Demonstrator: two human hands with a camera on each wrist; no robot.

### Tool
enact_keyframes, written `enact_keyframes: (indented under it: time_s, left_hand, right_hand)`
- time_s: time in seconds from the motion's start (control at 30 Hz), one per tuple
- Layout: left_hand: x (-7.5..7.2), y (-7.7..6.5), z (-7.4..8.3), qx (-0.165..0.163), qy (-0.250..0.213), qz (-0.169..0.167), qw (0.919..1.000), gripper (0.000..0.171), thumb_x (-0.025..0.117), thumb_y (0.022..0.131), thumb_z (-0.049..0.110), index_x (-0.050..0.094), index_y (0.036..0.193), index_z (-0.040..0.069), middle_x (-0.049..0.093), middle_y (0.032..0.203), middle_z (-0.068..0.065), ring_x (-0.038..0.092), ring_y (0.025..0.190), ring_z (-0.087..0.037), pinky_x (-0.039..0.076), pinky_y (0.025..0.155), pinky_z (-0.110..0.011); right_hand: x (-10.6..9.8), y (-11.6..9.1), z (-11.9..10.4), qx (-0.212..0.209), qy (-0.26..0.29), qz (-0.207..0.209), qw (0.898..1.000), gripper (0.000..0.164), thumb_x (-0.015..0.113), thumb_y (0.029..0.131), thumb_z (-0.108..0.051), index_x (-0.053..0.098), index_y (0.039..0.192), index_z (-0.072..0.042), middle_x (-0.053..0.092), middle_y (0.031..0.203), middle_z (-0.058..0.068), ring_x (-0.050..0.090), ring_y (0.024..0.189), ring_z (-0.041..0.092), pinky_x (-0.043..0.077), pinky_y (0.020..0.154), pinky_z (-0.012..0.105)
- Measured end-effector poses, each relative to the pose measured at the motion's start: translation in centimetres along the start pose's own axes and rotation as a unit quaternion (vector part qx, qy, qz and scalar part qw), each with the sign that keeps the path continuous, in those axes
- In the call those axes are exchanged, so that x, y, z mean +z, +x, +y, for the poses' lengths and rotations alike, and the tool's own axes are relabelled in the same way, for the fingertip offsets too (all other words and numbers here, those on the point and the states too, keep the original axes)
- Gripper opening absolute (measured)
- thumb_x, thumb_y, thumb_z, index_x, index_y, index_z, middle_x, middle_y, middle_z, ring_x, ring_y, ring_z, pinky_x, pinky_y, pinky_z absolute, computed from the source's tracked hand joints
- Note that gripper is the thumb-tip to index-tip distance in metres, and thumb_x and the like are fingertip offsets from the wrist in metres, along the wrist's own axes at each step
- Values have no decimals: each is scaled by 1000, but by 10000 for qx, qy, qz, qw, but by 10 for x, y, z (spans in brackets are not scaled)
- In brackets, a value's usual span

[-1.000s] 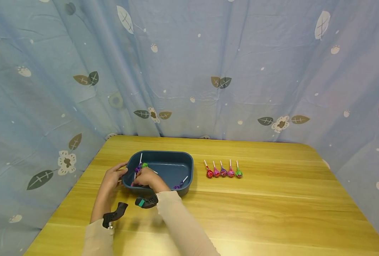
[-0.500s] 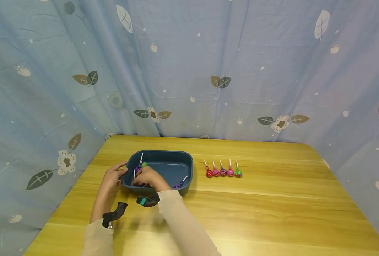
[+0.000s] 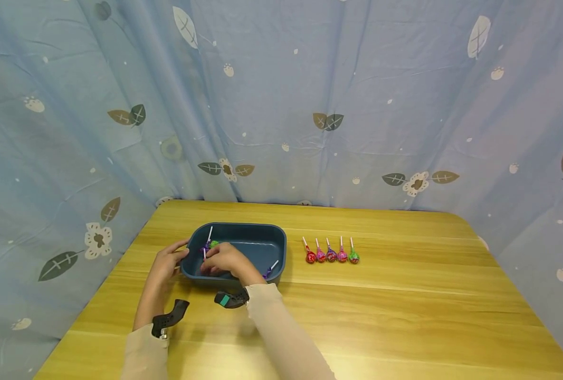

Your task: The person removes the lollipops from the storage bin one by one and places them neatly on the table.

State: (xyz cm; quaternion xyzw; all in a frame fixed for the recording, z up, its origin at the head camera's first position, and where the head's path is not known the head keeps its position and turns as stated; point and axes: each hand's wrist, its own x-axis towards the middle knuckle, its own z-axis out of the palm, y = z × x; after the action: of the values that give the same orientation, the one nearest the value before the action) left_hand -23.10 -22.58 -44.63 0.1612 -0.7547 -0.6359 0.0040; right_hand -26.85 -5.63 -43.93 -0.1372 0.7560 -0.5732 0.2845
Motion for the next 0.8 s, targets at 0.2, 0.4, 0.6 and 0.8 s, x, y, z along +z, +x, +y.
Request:
enact_keyframes:
  time_s: [0.2, 0.4, 0.6, 0.8]
  left_hand:
    - [1, -1, 2, -29, -62, 20, 10000, 41, 45, 102, 10, 46, 143, 3, 51, 132, -29, 56, 108, -37, 50, 75, -32]
    - [0, -4, 4, 40, 53, -15, 10000, 41, 45, 102, 9, 46, 143, 2, 52, 129, -31, 59, 98, -34, 47, 67, -29]
    - [0, -5, 4, 44, 47, -27, 10000, 41, 45, 102, 10, 46, 143, 2, 52, 130, -31, 59, 99, -33, 48, 68, -30]
    - [1, -5, 2, 107, 77, -44, 9999, 42, 43, 102, 9, 45, 144, 2, 51, 131, -30, 57, 104, -37, 48, 71, -31]
  right_hand:
    - [-9, -9, 4, -106, 451, 142, 9988, 39, 66, 88, -5, 58, 124, 8, 63, 94, 10, 64, 79, 21, 53, 80, 37]
    - [-13, -18, 5, -184, 508, 171, 9984, 38, 65, 90, -8, 57, 125, 6, 62, 97, 10, 62, 81, 19, 53, 82, 38]
    - [-17, -27, 3, -286, 614, 205, 9975, 39, 64, 91, -7, 57, 127, 6, 63, 98, 10, 64, 86, 22, 51, 86, 43]
    - [-19, -35, 7, -518, 457, 285, 9972, 36, 63, 90, -4, 59, 125, 6, 65, 94, 11, 67, 87, 25, 52, 84, 41]
